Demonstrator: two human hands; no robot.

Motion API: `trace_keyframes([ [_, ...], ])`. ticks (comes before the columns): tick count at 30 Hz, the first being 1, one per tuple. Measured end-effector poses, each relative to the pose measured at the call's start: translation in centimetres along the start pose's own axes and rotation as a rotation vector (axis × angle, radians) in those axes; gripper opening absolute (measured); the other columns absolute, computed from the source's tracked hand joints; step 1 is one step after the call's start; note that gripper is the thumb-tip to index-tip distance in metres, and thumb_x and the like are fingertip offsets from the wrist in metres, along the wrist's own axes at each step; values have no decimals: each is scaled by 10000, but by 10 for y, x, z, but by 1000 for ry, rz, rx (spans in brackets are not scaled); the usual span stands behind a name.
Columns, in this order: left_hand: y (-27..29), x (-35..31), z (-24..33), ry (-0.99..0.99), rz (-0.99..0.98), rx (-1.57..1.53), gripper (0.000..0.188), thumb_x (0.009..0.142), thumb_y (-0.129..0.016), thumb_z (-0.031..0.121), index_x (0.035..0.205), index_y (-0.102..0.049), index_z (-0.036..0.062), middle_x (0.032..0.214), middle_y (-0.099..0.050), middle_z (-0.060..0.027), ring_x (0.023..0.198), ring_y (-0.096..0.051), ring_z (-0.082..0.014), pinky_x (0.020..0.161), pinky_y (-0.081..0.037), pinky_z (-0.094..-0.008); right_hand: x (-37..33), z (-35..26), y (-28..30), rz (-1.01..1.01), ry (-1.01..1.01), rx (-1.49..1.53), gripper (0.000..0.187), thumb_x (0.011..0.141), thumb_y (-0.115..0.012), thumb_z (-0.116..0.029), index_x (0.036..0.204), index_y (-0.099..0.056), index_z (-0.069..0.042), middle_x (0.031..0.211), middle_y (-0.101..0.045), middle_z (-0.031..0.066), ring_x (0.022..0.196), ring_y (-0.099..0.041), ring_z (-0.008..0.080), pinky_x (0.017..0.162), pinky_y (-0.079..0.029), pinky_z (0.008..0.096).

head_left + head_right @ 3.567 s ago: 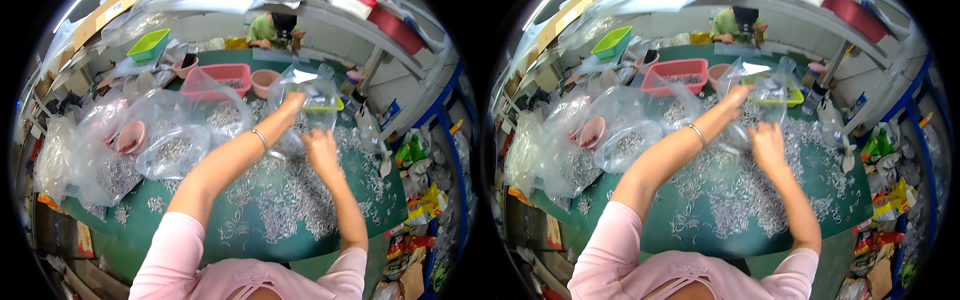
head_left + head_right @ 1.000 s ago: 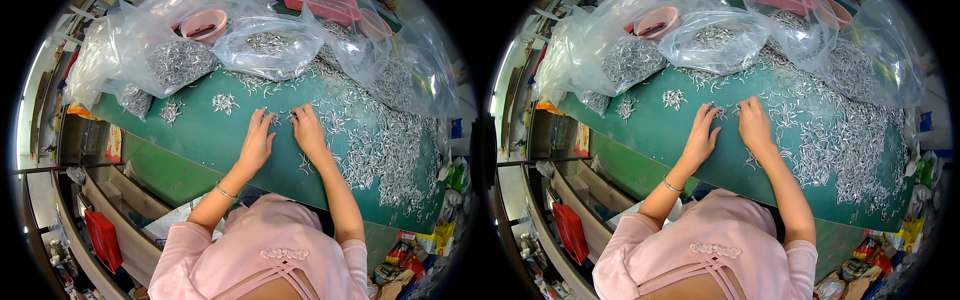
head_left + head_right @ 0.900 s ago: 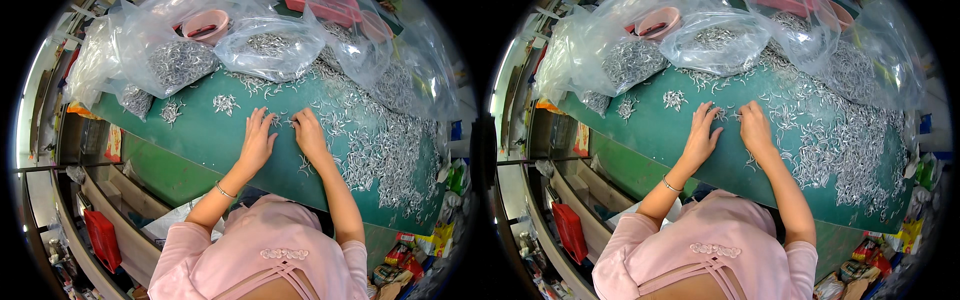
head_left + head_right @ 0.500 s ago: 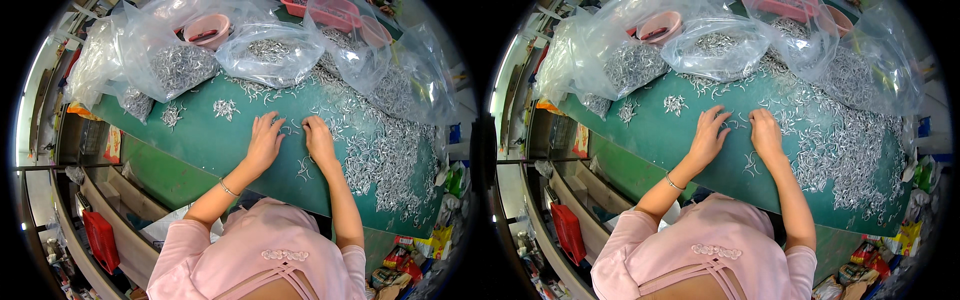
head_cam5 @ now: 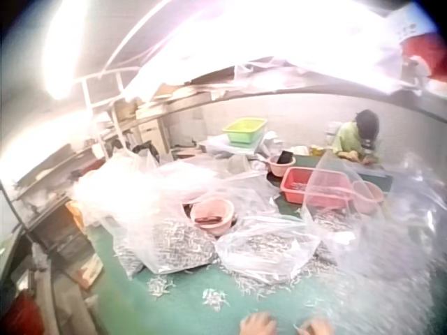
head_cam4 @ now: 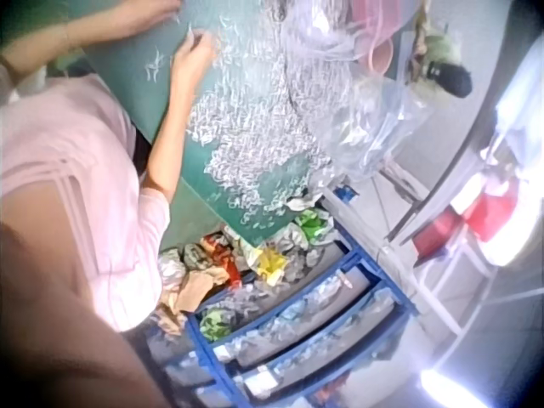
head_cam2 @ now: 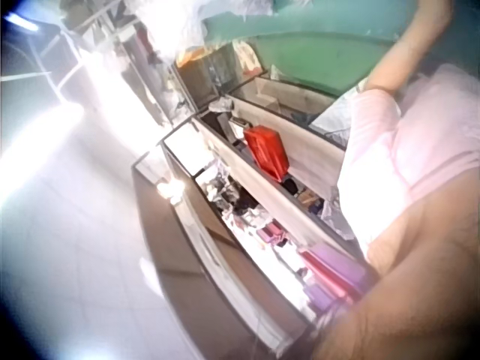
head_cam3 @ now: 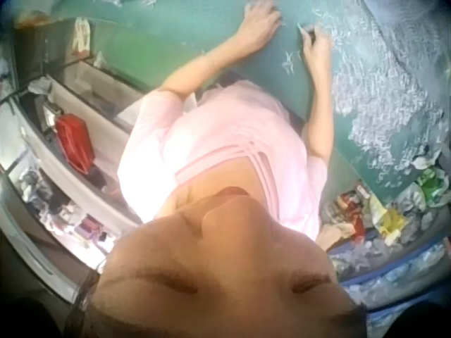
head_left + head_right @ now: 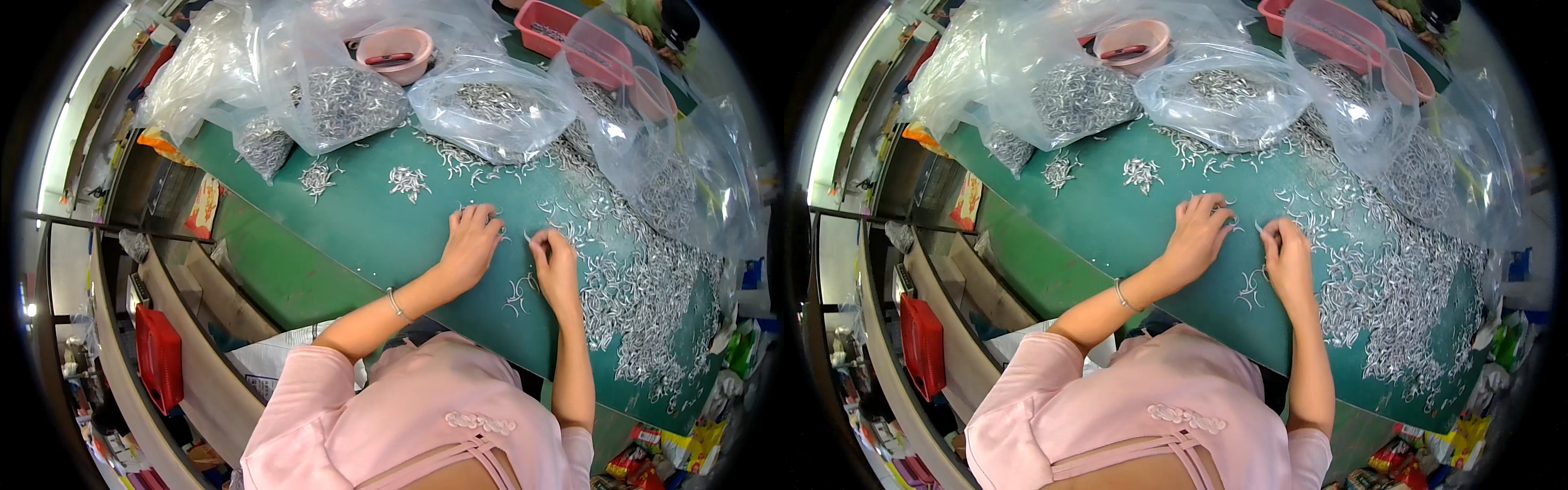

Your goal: The person sorts small silver metal fasteners on a green tabletop, picking them up by hand and placing them into small piles. They occasionally transfer sorted fasteners into clear plastic bags and pink bowls. The workspace includes multiple bags of fasteners and containers.

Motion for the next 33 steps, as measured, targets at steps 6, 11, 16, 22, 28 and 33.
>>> trace_keyframes([
  [6, -27, -47, -17, 613, -390, -1046, 200, 955, -518, 75, 1118, -615, 14, 842, -600, -17, 684, -535, -60, 580, -458, -197, -27, -39, -25, -119, 160, 125, 111, 796, -642, 18, 895, -591, 21, 855, -596, 147, 771, -593, 303, 695, -470, 382],
  [11, 47, -69, -59, 558, -4, -472, 134, 896, -546, -24, 977, -653, -7, 851, -615, -72, 660, -567, -120, 604, -482, -250, -12, -19, 10, 185, 250, -270, 273, 805, -681, -103, 1054, -613, -13, 1122, -588, 171, 1080, -530, 353, 947, -397, 430],
  [16, 103, -80, -86, 317, 298, 81, 195, 800, -580, -114, 961, -632, -17, 915, -604, -150, 773, -607, -296, 703, -492, -342, 3, 28, 2, 110, 74, -612, 508, 842, -670, -233, 1288, -513, -46, 1416, -393, 187, 1321, -338, 397, 1072, -269, 513],
  [22, 110, -98, -103, 390, 317, 141, 214, 775, -611, -98, 962, -638, 3, 981, -607, -137, 880, -586, -328, 787, -472, -386, -46, -29, -36, -245, 212, -549, 524, 792, -713, -181, 1266, -532, -48, 1403, -423, 158, 1351, -330, 374, 1085, -280, 542],
  [28, 108, -101, -97, 409, 361, 120, 256, 794, -604, -62, 1026, -639, 39, 1099, -585, -130, 1038, -546, -314, 908, -402, -392, -65, -31, -6, -171, 200, -290, 373, 757, -728, -108, 1111, -631, -43, 1307, -524, 125, 1300, -419, 341, 1068, -310, 509],
  [33, 94, -86, -60, 327, 327, -38, 254, 788, -630, -66, 1028, -631, 15, 1061, -590, -147, 997, -559, -325, 872, -448, -392, -85, -22, -9, -211, 250, -354, 313, 745, -734, -98, 1042, -653, -46, 1282, -546, 113, 1275, -445, 342, 1045, -333, 504],
])
Point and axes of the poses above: each hand's wrist, its own x-axis towards the middle knuckle, its own y-axis out of the back of the hand, z = x × y, the point moved 8 cm from there along x, towards the middle knuckle
